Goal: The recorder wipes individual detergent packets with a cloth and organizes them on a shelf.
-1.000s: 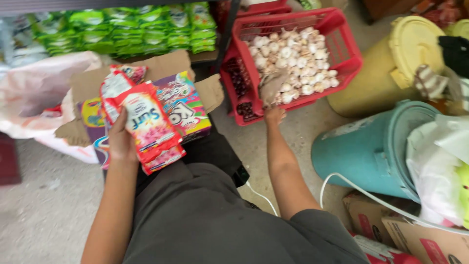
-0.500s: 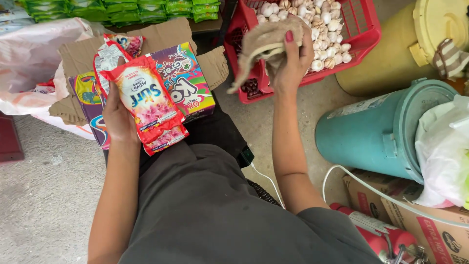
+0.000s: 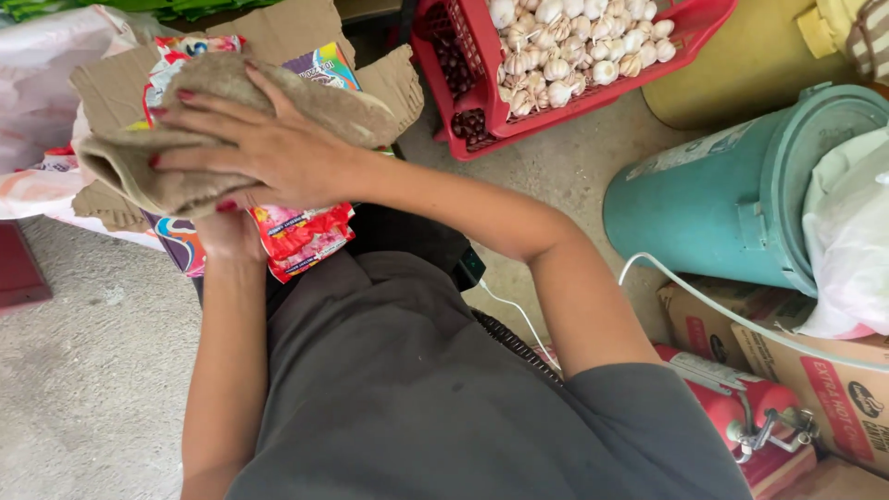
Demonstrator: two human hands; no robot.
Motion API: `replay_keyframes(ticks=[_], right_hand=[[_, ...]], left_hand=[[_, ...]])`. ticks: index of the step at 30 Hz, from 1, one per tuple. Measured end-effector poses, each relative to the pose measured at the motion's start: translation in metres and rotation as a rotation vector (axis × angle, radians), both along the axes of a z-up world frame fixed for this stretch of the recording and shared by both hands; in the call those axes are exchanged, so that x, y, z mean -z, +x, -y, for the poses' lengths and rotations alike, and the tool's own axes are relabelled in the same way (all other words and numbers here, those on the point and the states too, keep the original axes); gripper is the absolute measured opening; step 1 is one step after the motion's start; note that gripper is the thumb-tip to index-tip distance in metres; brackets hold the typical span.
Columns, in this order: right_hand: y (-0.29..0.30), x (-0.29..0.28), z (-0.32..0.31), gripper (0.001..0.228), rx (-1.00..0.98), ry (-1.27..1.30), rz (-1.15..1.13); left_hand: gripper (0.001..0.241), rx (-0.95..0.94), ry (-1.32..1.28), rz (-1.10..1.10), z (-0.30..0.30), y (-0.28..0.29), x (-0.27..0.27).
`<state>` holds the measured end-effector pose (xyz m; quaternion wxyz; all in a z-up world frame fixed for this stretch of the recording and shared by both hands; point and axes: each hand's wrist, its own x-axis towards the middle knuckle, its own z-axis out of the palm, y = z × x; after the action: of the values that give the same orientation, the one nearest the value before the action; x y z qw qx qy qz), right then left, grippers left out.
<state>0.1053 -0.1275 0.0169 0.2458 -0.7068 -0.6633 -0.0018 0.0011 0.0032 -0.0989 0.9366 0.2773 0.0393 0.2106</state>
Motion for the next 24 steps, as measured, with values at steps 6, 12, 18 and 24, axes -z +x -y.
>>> replay_keyframes(ticks=[6,12,18,24], right_hand=[[0.006,0.024,0.003,0.066,0.162,-0.023,-0.098],[0.035,0.036,0.000,0.055,0.121,0.063,0.024],[0.045,0.002,0.023,0.057,0.479,0.249,-0.141],[-0.013,-0.001,0.030,0.056,-0.013,0.130,0.105]], left_hand=[[0.053,0.000,0.124,-0.014,-0.007,-0.003,0.006],[0.053,-0.020,-0.023,0.036,0.004,-0.007,-0.027],[0.064,0.186,0.103,-0.012,0.012,-0.001,-0.062],[0.074,0.229,0.080,0.299,-0.019,-0.004,0.003]])
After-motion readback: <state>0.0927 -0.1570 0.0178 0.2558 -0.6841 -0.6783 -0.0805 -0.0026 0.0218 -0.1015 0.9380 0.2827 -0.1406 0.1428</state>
